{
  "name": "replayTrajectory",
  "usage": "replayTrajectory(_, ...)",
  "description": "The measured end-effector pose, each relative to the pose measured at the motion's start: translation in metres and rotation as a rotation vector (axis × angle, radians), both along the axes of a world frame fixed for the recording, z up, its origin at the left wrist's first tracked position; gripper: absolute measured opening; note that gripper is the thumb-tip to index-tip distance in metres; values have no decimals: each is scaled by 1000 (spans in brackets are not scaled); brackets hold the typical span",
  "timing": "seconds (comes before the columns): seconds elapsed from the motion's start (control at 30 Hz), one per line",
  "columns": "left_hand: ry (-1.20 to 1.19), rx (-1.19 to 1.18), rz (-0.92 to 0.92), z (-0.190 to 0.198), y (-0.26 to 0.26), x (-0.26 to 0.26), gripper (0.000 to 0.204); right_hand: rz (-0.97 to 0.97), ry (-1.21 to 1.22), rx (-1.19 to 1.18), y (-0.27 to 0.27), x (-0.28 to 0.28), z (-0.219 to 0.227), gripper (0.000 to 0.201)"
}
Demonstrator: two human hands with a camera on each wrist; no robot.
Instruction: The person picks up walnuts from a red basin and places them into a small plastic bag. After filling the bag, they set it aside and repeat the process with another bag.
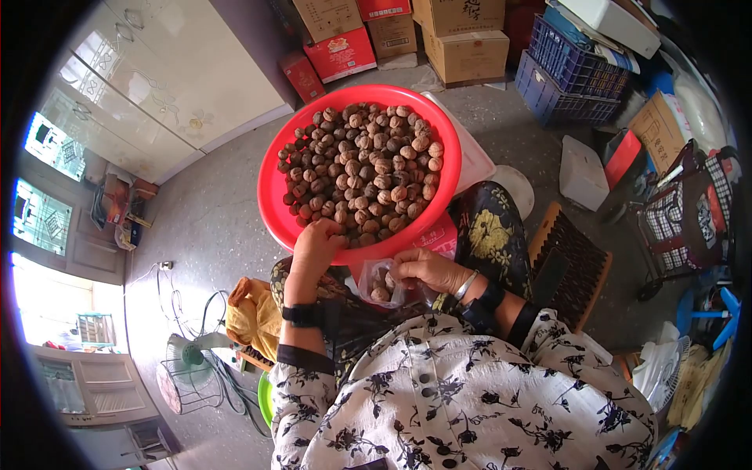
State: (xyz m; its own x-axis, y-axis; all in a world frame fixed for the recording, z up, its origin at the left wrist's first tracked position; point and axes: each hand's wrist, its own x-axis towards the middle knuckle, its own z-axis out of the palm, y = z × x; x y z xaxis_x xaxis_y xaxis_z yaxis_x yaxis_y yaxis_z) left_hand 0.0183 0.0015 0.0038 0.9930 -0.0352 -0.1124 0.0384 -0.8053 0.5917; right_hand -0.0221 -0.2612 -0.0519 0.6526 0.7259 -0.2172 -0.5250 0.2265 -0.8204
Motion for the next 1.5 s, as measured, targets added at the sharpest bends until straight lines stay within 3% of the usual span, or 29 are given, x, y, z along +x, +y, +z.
replayTrajectory(0.07,24,62,-30,-11,2,11,31,0,-5,1,0,0,-1,18)
replayTrajectory(0.13,202,219,-52,-12,-3,20,39,-7,0,-8,0,0,0,18)
replayTrajectory(0.23,192,280,-120,-28,2,30,41,-9,7,-18,-1,0,2,19)
replayTrajectory(0.33,271,211,-152,-35,6,37,39,-6,4,-29,0,0,4,20)
replayTrajectory(0.47,206,182,-151,-38,7,32,32,-6,-4,-36,0,0,3,20)
replayTrajectory(0.57,127,94,-55,-29,3,27,25,-17,1,-55,1,-1,8,20)
replayTrajectory(0.63,276,-499,80,-17,0,25,21,-12,-4,-57,1,0,7,20)
replayTrajectory(0.67,276,-499,80,-11,0,23,21,-7,-8,-60,1,0,6,21)
replayTrajectory(0.73,267,-771,141,3,1,18,23,4,1,-58,0,-1,7,18)
replayTrajectory(0.83,247,-964,135,4,7,11,27,15,2,-58,0,0,5,18)
replayTrajectory(1.13,241,-1085,22,2,17,7,35,18,-26,-75,-1,0,3,18)
replayTrajectory(1.5,230,-1114,37,11,10,1,34,3,-16,-92,0,0,11,17)
